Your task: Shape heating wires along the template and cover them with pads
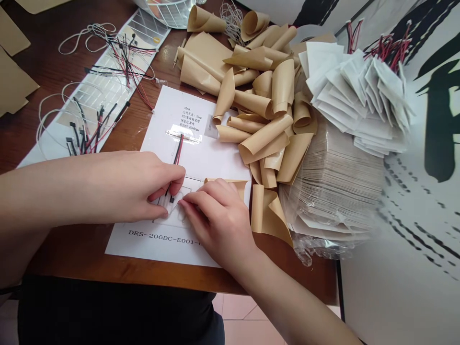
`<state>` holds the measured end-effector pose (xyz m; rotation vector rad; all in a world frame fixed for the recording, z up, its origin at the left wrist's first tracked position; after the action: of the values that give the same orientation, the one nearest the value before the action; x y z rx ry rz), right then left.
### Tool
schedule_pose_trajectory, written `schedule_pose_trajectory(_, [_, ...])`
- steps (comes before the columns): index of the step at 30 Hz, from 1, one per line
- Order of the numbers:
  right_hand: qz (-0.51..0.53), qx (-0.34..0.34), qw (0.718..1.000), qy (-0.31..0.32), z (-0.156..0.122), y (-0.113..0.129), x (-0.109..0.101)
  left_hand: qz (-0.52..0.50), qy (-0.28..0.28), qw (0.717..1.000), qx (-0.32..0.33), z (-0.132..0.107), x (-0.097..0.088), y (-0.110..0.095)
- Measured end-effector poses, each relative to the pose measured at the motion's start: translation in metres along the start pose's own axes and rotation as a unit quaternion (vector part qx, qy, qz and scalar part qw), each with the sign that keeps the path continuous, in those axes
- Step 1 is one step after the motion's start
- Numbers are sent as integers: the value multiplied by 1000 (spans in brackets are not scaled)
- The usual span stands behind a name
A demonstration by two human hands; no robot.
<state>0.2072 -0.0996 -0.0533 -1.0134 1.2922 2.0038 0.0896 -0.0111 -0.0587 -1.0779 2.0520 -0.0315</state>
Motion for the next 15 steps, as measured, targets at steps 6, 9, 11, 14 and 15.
schedule_pose_trajectory(6, [-2, 2, 1000, -1, -1, -1, 1, 7, -12, 1000, 10, 1, 2, -3])
schedule_pose_trajectory(9, [-3, 4, 1000, -2, 0, -2, 1, 6, -5, 1000, 12, 1, 2, -6])
schedule_pose_trajectory(11, [-5, 2, 1000, -2, 0, -1, 1, 5, -6, 1000, 12, 1, 1, -6])
schedule_pose_trajectory(14, [-5, 5, 1000, -1, 1, 0, 0, -1, -8, 1000, 8, 1, 0, -3])
schedule_pose_trajectory(15, [-5, 8, 1000, -1, 1, 0, 0, -2, -11, 1000, 4, 1, -1, -1])
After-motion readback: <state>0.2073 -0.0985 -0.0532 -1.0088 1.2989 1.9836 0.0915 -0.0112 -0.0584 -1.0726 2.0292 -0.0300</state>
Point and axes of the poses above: each hand's wrist, its own z-axis towards the middle knuckle, its own x-axis out of the palm, y = z × x, the point moved 6 cm from there along z, towards the middle knuckle, and after that the axes turned 9 degrees about y, right-handed, at the moved point
